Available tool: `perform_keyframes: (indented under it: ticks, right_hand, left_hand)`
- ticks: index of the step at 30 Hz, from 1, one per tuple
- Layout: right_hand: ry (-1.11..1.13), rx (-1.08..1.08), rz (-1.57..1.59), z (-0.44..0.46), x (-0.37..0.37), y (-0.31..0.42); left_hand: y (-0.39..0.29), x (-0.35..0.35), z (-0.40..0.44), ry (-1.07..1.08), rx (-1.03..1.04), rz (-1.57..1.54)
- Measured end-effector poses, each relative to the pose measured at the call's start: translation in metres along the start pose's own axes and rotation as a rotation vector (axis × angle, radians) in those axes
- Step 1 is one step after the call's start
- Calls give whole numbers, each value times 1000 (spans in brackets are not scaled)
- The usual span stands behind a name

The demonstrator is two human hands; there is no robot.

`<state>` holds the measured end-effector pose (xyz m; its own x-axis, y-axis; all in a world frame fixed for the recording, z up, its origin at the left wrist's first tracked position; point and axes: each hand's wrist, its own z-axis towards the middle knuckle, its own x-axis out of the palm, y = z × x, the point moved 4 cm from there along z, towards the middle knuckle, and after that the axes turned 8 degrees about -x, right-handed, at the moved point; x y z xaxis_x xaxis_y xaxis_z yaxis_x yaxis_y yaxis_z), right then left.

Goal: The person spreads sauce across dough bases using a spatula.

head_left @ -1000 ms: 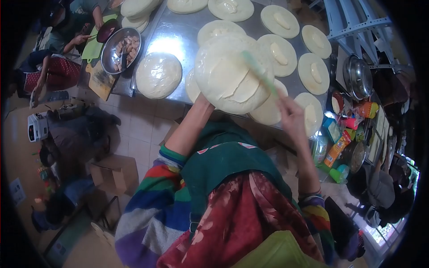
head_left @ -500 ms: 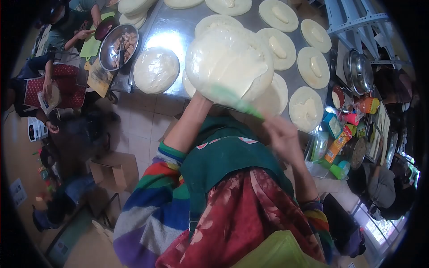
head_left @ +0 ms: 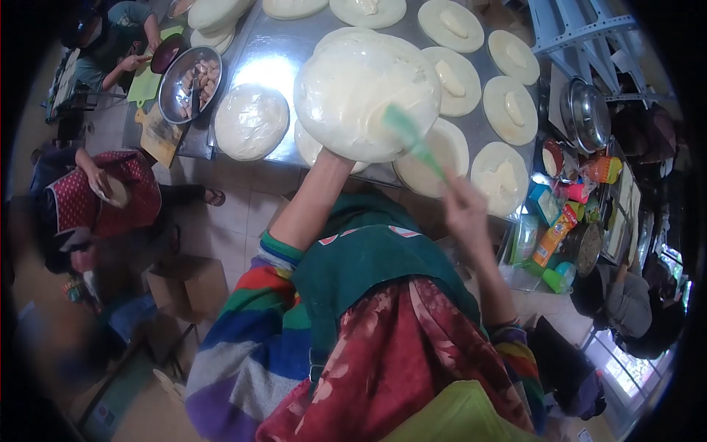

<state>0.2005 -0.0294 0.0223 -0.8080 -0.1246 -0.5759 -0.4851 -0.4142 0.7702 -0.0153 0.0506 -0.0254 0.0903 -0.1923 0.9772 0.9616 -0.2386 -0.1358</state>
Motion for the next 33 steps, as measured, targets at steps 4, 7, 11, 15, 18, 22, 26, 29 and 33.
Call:
perform_keyframes:
  ticks: [4, 7, 11, 15, 18, 22, 26, 29, 33]
  right_hand:
    - [61, -22, 55, -7, 13, 23]
    - [-209, 123, 182, 15, -4, -12]
    - [-92, 22, 79, -10, 26, -1]
    - [-168, 107, 460, 5, 47, 11]
    - [-267, 346, 856, 37, 35, -7]
    - [-232, 146, 383, 49, -14, -2]
    - [-124, -270, -96, 2, 12, 32]
    - [-19, -60, 83, -10, 23, 46]
    - [-172, 3, 49, 4, 7, 36]
  left_hand:
    - [-3, 4, 4, 65, 31, -60]
    - [-1, 10, 8, 121, 40, -97]
    - [1, 17, 14, 187, 57, -141]
    - [2, 19, 15, 240, 61, -187]
    - [2, 23, 15, 226, 47, -191]
    - [-3, 26, 9, 97, 31, -95]
    - [-3, 21, 8, 7, 66, 3]
    - [-4, 23, 10, -34, 72, 66]
    - [-2, 26, 9, -85, 80, 127]
